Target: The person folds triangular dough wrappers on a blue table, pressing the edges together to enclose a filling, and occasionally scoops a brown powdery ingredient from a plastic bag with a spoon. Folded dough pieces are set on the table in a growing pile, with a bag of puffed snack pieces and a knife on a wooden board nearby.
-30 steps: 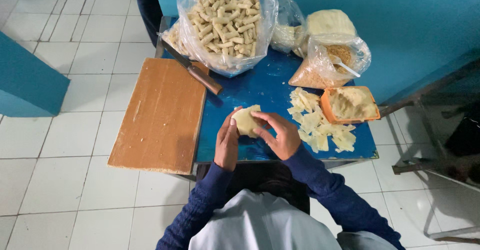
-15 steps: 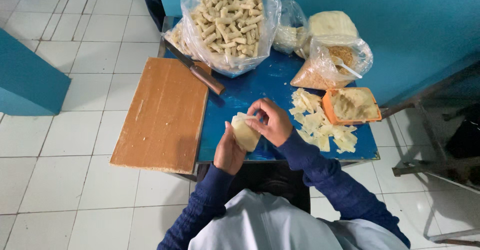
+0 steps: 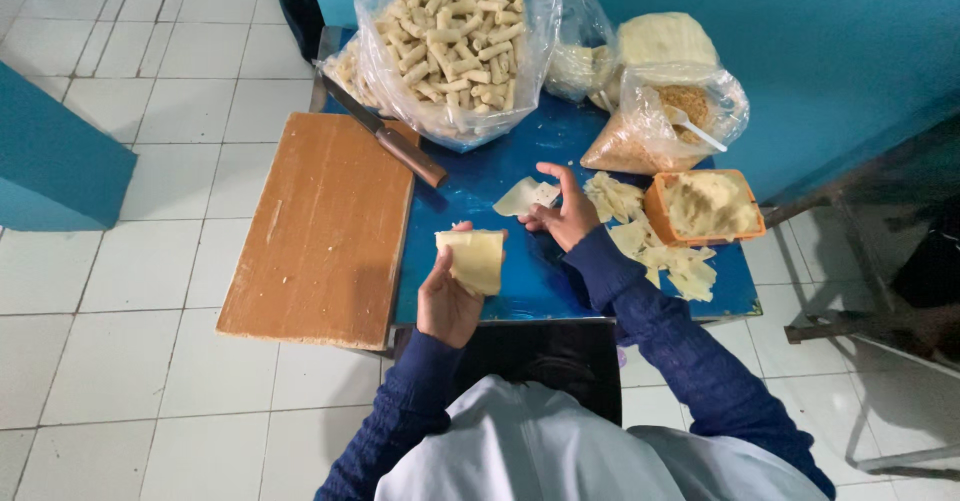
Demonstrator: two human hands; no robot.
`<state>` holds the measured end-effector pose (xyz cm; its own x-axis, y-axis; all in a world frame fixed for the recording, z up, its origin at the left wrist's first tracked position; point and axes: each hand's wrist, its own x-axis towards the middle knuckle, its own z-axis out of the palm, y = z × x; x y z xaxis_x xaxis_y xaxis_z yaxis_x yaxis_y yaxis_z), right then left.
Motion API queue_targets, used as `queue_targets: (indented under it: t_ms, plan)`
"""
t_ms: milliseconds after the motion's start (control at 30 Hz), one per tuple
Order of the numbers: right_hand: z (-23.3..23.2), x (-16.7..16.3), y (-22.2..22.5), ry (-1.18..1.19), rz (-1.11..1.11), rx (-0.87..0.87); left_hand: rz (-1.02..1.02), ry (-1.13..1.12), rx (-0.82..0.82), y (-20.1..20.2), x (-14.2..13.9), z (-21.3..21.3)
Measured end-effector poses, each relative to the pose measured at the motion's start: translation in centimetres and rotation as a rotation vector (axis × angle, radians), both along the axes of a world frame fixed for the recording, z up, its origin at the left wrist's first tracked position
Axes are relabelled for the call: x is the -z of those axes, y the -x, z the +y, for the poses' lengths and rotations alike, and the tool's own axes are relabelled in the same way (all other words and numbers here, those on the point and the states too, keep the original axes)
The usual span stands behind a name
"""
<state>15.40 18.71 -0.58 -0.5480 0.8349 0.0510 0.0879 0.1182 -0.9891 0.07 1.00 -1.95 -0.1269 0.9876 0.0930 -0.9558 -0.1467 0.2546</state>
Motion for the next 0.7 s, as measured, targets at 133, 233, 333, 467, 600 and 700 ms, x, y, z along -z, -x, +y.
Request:
queue_targets:
  t_ms: [133, 233, 333, 467, 600, 700]
  plan:
    - [-1.4, -0.2, -1.9, -0.265, -0.258, 0.085, -0.008, 0.125, -0.070, -0.1, 0.0, -0.1]
    - [-2.4, -2.0, -3.0, -0.471, -0.381, 0.139, 0.034, 0.119, -0.103, -0.3, -0.5, -0.4]
    - [-4.1, -4.4, -3.3, -0.709, -0.378, 0.151, 0.064, 0.076, -0.143, -0.5, -1.3, -0.5]
    - [-8.8, -5.8, -0.9, -0.897, -0.171, 0.014, 0.079, 0.035, -0.126, -1.8, -2.3, -0.1]
    - [-10.6, -6.0, 0.9, -0.989, -0.229, 0.092, 0.141, 0.022, -0.074, -2.6, -3.2, 0.2]
    - [-10.2, -5.5, 0.5, -0.918, -0.210, 0.114, 0.191, 0.043, -0.053, -2.5, -3.5, 0.1]
